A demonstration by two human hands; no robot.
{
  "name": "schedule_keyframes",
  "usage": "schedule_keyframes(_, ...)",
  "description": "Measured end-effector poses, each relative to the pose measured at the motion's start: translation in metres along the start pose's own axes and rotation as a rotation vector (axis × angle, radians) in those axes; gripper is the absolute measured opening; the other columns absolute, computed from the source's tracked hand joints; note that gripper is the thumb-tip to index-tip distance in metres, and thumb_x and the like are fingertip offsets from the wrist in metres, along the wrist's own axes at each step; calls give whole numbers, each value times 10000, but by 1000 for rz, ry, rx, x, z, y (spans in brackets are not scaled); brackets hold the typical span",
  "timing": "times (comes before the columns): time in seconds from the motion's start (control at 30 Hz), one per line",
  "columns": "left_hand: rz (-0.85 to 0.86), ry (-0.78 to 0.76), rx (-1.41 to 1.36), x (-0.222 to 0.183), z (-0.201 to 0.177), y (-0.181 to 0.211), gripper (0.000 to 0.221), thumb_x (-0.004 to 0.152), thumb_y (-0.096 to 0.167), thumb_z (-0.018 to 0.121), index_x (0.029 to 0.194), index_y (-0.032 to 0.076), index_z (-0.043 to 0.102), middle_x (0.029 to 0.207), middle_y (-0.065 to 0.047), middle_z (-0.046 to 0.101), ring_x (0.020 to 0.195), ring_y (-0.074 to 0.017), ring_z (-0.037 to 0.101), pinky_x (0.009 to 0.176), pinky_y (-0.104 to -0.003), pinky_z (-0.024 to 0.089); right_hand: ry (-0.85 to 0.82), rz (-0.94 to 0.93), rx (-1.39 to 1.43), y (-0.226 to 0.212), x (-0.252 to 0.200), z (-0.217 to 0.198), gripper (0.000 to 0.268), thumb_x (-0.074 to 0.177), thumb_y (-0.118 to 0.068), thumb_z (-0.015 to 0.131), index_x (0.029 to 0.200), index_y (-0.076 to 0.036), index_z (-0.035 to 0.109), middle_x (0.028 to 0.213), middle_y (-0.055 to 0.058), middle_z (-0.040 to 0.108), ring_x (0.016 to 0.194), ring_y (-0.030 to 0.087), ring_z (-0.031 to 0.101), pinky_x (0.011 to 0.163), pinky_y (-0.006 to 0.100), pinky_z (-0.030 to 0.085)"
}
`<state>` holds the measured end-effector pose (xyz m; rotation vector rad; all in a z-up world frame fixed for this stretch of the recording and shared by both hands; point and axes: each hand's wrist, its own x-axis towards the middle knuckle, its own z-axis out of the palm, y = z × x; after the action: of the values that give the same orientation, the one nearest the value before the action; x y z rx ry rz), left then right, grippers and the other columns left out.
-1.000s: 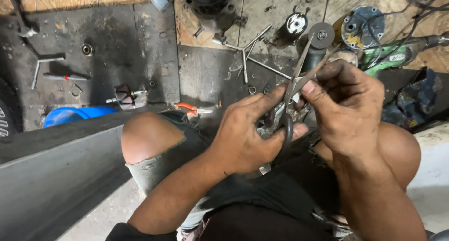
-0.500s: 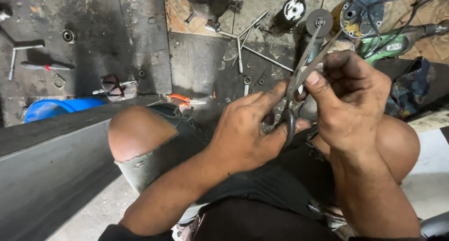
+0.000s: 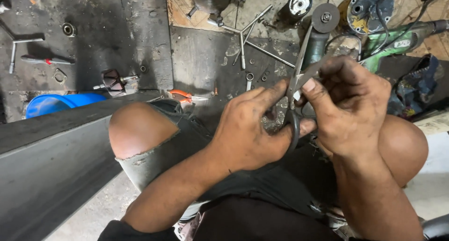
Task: Repairing and cleaning small internal components of a motor using pliers and hands.
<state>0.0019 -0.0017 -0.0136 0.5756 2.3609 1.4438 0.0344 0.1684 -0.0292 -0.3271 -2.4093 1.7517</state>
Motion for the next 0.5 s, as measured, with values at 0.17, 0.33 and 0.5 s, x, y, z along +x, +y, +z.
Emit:
schedule_keyframes(0.17,51,28,21,-7,7,-6,583,869,397,776,1332,91,597,857,-117,719,715,-302,712,677,-410,552,66,-26,-40,14,-4,-1,208,1021,25,814,1096,63,624,826,79,634,653,88,539,559,201,451)
schedule_keyframes(0.33,72,63,69,-5,7,-8,657,839,447,782,1337,51,617,936,-121,701,770,-283,688,711,-413,561,-5,-30,-3,-1,-1,-1,125,1024,22,775,1060,43,657,865,86,678,678,107,603,591,203,505)
schedule_keyframes(0.5,2,-41,85,-4,2,-7,749,828,456,726,1437,56,550,858,-100,652,745,-291,681,717,-419,561,-15,-3,-131,-1,-6,-4,150,1030,-46,784,993,25,657,782,57,628,603,82,533,526,215,427)
